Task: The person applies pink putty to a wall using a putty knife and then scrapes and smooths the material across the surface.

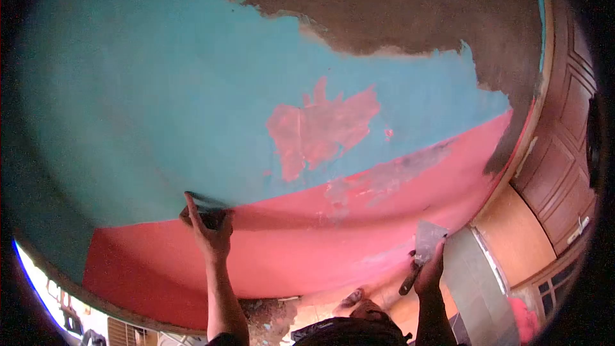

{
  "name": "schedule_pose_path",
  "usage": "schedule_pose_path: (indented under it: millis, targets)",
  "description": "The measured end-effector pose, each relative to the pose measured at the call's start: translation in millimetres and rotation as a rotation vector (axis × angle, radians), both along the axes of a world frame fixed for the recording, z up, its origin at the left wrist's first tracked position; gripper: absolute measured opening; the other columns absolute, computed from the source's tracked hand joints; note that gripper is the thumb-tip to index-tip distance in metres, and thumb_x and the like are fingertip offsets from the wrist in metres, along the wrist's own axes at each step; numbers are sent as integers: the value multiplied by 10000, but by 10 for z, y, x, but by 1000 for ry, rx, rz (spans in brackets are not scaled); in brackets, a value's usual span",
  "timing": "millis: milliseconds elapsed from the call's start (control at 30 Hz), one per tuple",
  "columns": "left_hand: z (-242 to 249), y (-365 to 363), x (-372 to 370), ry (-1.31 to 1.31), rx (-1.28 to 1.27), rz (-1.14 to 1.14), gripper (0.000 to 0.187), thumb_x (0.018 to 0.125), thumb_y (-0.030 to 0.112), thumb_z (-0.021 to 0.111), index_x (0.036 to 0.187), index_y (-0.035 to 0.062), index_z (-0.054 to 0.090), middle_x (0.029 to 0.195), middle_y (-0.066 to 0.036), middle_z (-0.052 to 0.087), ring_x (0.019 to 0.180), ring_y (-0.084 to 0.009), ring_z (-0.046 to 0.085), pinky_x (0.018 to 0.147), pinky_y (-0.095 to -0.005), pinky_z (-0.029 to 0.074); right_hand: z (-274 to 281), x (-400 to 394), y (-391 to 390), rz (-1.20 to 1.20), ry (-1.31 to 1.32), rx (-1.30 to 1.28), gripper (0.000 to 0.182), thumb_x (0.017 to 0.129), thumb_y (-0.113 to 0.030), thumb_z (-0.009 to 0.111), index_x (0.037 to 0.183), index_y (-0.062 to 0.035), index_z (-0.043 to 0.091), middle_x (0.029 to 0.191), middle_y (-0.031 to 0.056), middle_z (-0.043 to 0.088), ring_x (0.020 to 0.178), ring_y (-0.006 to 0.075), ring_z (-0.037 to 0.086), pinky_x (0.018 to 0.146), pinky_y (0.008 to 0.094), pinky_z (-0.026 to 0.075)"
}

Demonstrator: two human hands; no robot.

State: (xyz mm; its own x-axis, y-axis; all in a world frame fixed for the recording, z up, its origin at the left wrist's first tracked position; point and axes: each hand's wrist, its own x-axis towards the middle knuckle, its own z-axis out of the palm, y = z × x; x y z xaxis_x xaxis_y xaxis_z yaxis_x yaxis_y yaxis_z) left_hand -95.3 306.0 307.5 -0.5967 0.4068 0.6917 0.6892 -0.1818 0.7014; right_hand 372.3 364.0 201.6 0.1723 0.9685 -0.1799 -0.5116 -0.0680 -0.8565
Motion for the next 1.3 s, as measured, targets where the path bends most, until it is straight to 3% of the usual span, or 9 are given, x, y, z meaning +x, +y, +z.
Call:
schedule_pose_path:
  millis: [133,333,467,567,733,900,1000,1100,1300]
  targets:
    - [-35,-8,-37,269,-15,118,1118,765,37,888,1682,131,255,1392,-181,357,1203,-331,496,1005,-448,498,400,-201,87,145,-269,104,435,1090,-490,507,1183,-74,593,876,94,672,551,148,579,470,276,423]
    - [78,-83,23,191,-91,127,1091,779,45,879,1678,138,267,1399,-200,402,1221,-361,504,1010,-452,505,775,-713,227,252,-298,258,394,1067,-212,621,1377,-95,408,907,97,677,659,165,698,483,265,496]
    - [322,-305,-13,297,-173,120,976,784,33,864,1626,125,379,1305,-138,500,1024,-252,591,853,-391,542,991,-1170,312,271,-318,499,529,1031,-110,647,1449,-80,323,1176,149,612,770,154,692,540,262,573]
    - [507,-417,-120,224,-109,73,832,786,23,854,1538,100,504,1186,-82,563,712,-134,582,636,-305,505,1098,-1442,315,255,-270,603,600,1008,-65,668,1464,-72,278,1206,172,602,779,146,661,575,260,591]
    - [737,-501,-448,224,-6,83,765,811,18,835,1510,71,531,1166,-59,566,676,-99,523,592,-292,467,1077,-1703,550,295,-431,709,597,907,-123,819,1342,-33,422,1197,212,606,821,216,681,657,358,584]
    - [1596,-473,-609,409,195,105,656,899,91,785,1502,20,536,1174,-36,596,745,-63,482,648,-264,418,1296,-1937,675,-13,-675,971,649,853,-119,857,1362,-35,464,1187,194,612,1124,248,612,970,407,502]
    - [2293,-337,-693,742,381,175,628,920,126,777,1501,36,555,1187,-43,641,784,-63,458,709,-230,373,1368,-2109,655,-8,-290,1039,600,900,-74,774,1392,-28,434,1190,162,602,1052,212,597,928,406,512]
    - [2968,-109,-640,959,493,176,578,943,102,751,1493,62,577,1206,-39,665,768,-60,474,697,-235,413,1509,-1980,534,276,-293,869,480,991,-39,616,1426,-3,418,1173,143,602,924,208,605,838,373,516]
    - [4008,291,-540,1197,555,116,503,978,65,705,1471,85,608,1236,-26,682,748,-49,484,692,-227,445,1475,-2148,665,67,-659,1001,343,1007,-77,647,1312,25,528,1053,231,689,958,316,730,815,383,582]
